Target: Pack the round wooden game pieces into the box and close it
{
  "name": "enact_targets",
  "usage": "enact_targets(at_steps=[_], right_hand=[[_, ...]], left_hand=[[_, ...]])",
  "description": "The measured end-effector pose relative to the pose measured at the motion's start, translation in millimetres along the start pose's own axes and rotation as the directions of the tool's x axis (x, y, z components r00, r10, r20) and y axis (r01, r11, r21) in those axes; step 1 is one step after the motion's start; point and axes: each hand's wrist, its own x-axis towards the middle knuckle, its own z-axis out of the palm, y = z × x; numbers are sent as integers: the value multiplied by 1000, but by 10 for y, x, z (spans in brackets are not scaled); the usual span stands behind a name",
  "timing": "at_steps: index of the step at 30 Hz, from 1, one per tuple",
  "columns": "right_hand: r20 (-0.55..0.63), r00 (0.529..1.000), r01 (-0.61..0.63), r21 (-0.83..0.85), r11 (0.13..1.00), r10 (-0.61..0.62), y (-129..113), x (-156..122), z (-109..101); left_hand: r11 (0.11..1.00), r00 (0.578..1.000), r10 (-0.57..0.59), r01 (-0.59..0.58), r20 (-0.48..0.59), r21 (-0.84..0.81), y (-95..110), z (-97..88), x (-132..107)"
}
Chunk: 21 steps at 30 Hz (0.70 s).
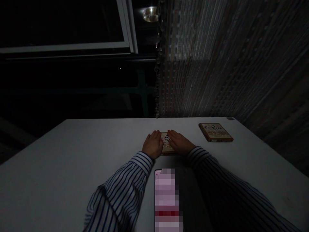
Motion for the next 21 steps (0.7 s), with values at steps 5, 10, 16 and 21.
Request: enact_targets(at_steps=[5, 10, 16, 21], right_hand=[[25, 1000, -10, -94, 995, 13, -72, 6, -131], [37, 999, -15, -121, 993, 20, -158, 123, -174], [32, 999, -31, -73, 997, 34, -80, 172, -69], [36, 994, -96, -85, 992, 99, 31, 44, -62]], left_hand=[[1000, 999, -2, 3, -44, 27, 20, 7, 11], [999, 999, 18, -16, -52, 37, 17, 13, 20], [999, 998, -23, 25, -63, 21, 35, 1, -10], [999, 998, -40, 41, -52, 15, 55, 23, -16]])
